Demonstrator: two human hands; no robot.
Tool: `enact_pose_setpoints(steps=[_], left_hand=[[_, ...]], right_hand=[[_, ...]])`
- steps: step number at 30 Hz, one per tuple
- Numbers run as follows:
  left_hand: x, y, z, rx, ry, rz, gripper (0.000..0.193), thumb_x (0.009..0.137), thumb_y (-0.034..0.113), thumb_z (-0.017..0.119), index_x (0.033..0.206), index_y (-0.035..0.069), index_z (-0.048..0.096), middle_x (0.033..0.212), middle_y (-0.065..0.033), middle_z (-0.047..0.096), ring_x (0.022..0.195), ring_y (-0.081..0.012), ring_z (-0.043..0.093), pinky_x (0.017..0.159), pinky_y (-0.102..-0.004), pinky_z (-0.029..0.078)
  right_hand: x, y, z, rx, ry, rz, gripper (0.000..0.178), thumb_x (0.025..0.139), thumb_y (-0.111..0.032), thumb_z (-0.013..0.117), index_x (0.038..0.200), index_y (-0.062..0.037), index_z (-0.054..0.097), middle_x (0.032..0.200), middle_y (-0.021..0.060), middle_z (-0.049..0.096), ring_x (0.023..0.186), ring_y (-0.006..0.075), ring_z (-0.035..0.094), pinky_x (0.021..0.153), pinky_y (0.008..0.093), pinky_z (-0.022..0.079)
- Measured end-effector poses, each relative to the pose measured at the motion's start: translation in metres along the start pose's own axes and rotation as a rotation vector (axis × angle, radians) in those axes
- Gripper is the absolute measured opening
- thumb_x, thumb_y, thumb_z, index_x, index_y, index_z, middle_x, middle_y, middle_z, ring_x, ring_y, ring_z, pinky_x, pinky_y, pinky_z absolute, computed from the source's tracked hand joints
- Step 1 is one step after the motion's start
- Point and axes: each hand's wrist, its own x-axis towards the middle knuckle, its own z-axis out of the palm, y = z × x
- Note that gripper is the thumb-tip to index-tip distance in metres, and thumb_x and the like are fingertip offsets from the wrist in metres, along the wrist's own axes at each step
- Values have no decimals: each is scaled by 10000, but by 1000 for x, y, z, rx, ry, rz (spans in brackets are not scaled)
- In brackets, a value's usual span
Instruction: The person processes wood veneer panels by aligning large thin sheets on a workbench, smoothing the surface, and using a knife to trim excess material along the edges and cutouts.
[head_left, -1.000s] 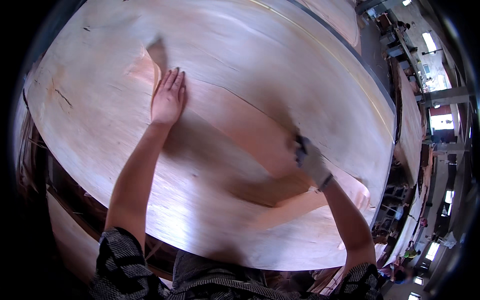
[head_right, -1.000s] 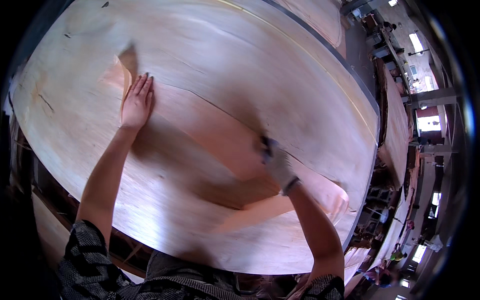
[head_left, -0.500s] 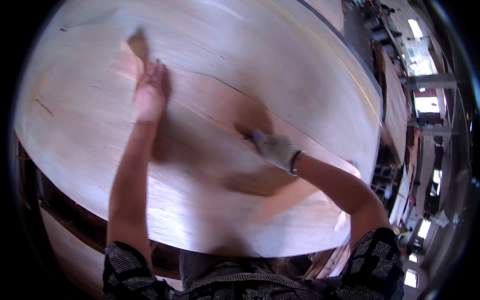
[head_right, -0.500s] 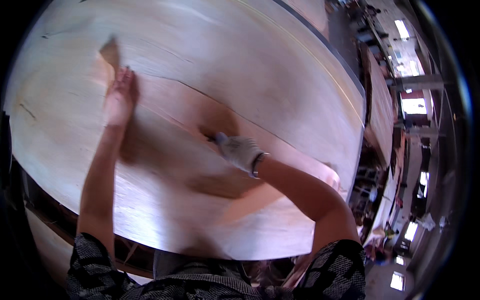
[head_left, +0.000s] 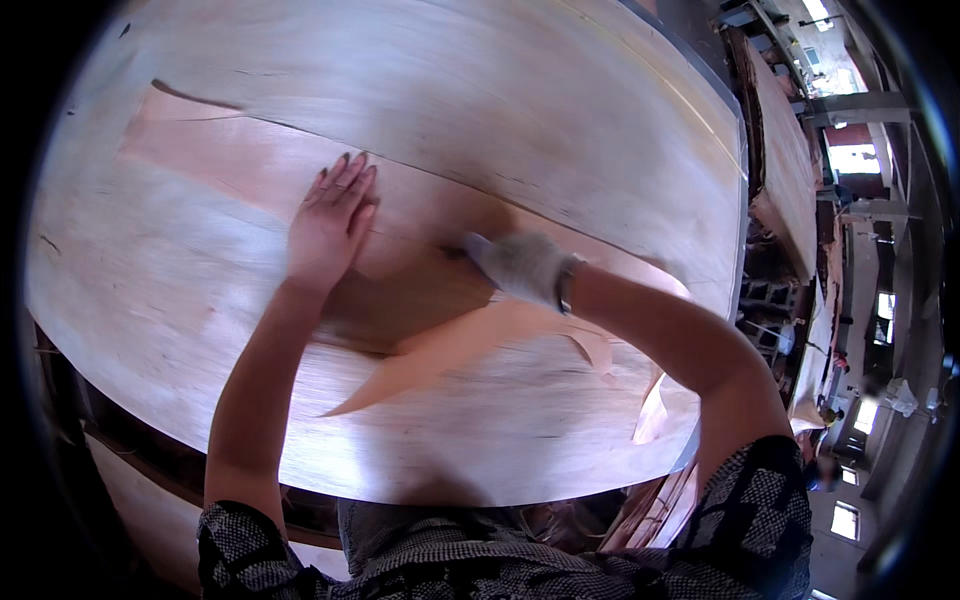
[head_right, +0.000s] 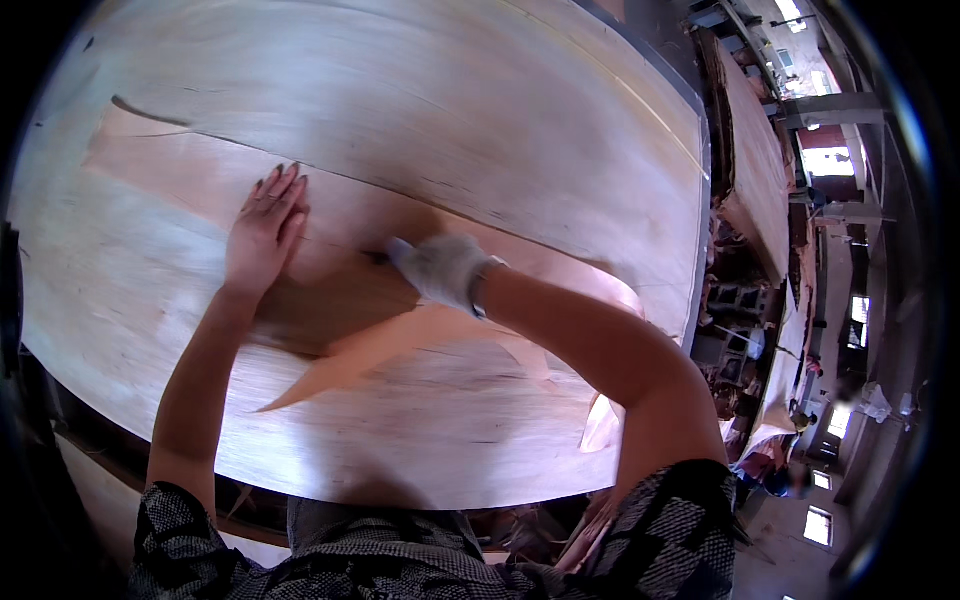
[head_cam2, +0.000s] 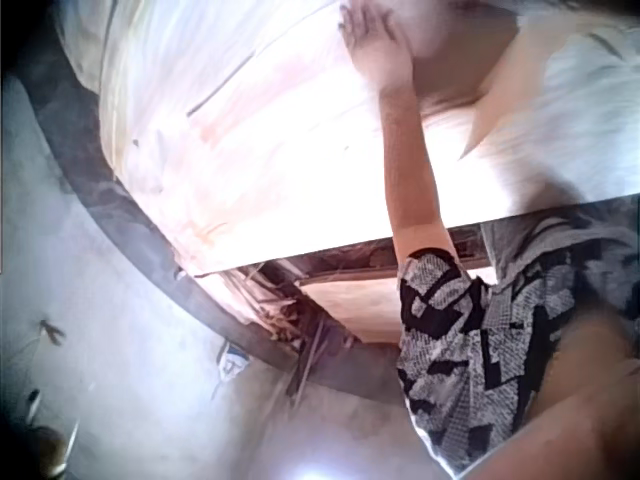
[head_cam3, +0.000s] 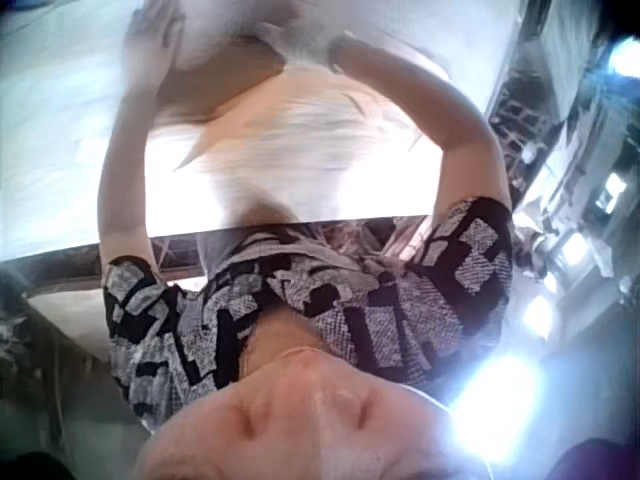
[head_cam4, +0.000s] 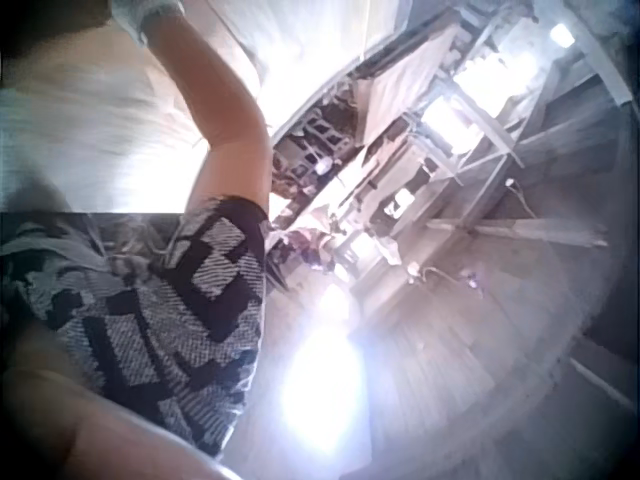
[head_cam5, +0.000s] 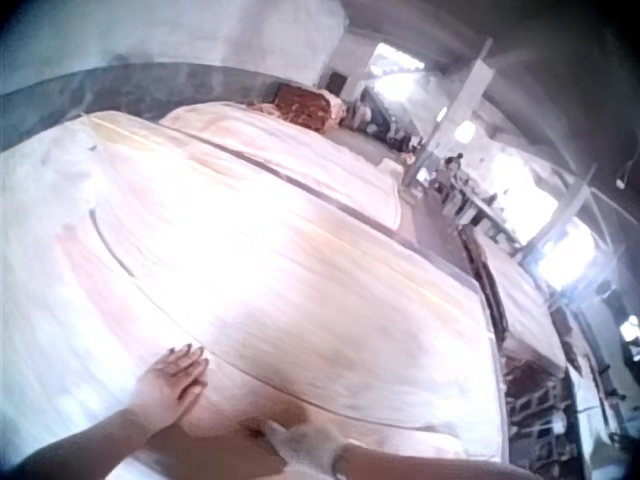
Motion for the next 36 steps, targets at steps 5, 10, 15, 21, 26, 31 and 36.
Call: enact_pose_setpoints(steps=[5,10,15,21,26,31,36], left_hand=[[18,48,18,-216,-163,51,422,797,95,535,1215,69,480,1349,-87,371,1263,-240,322,1046,-407,245],[16,76,32,12,-293,243,410,791,138,532,1198,96,500,1364,-72,350,1285,-257,276,1059,-446,182],[20,91,35,65,-314,233,409,769,122,534,1178,101,520,1363,-65,356,1289,-282,265,1053,-454,190],[23,92,34,104,-313,241,402,767,125,540,1168,98,531,1362,-70,358,1286,-280,274,1047,-452,199],[25,95,37,78,-303,248,388,764,147,545,1148,99,547,1353,-83,369,1281,-284,284,1041,-461,202],[18,79,38,0,-242,253,364,776,184,550,1131,105,541,1296,-89,425,1254,-302,318,1030,-483,213],[14,78,36,-149,-197,210,362,804,194,567,1155,116,533,1288,-75,430,1235,-265,342,1020,-437,261]], right_hand=[[-43,25,53,101,143,100,216,898,-218,389,1056,-109,488,712,109,624,620,275,613,437,410,429],[-40,25,68,144,233,130,186,887,-194,386,976,-120,532,688,89,627,574,267,611,399,405,406],[-136,91,126,-82,189,117,166,843,-155,439,978,-107,522,595,45,598,466,216,575,334,363,333],[-256,196,170,-35,321,244,106,828,-208,497,888,-128,533,585,65,568,444,208,560,407,370,441],[-329,243,205,-198,233,432,158,783,-158,511,931,-174,563,616,110,575,481,279,564,439,422,446],[-308,182,150,-123,454,545,98,799,-143,510,855,-71,547,649,121,580,558,308,575,514,406,461],[-143,59,52,311,677,202,176,817,-96,507,984,-66,553,854,156,591,769,330,579,630,421,460]])
